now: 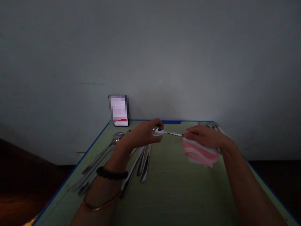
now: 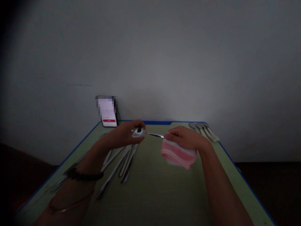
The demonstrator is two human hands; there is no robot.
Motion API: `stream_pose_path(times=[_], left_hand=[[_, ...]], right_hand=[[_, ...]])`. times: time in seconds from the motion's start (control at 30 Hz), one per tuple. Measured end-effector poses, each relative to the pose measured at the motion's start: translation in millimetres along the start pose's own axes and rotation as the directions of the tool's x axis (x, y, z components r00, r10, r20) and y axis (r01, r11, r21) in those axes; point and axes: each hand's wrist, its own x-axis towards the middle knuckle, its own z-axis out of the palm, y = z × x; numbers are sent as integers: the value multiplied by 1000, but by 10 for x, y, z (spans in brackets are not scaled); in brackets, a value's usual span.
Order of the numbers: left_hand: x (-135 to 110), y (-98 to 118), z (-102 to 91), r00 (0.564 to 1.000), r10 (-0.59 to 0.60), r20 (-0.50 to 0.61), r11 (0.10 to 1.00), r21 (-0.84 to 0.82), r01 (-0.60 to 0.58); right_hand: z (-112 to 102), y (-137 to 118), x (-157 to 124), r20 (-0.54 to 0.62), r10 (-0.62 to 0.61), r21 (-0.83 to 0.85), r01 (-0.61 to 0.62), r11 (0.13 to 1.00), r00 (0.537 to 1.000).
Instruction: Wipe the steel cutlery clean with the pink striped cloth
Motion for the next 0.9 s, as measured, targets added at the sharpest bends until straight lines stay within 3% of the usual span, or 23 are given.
stream_pose_path(times=[0.23, 0.37, 0.47, 0.7, 0.9], left_hand=[[86, 248, 123, 992, 84, 93, 996, 9, -86], [119, 312, 174, 986, 115, 118, 993, 11, -117], [102, 231, 139, 986, 118, 115, 992, 26, -122], [3, -124, -6, 999, -15, 49, 1000, 25, 13], [-85, -213, -119, 991, -121, 51, 990, -66, 124]], right_hand=[[153, -227, 161, -2, -142, -96, 141, 985, 990], [199, -213, 201, 2, -146, -63, 146, 987, 989], [172, -141, 185, 13, -123, -35, 124, 992, 992], [86, 74, 107, 28, -9, 57, 8, 998, 1000], [59, 177, 83, -20, 21, 83, -20, 996, 1000]])
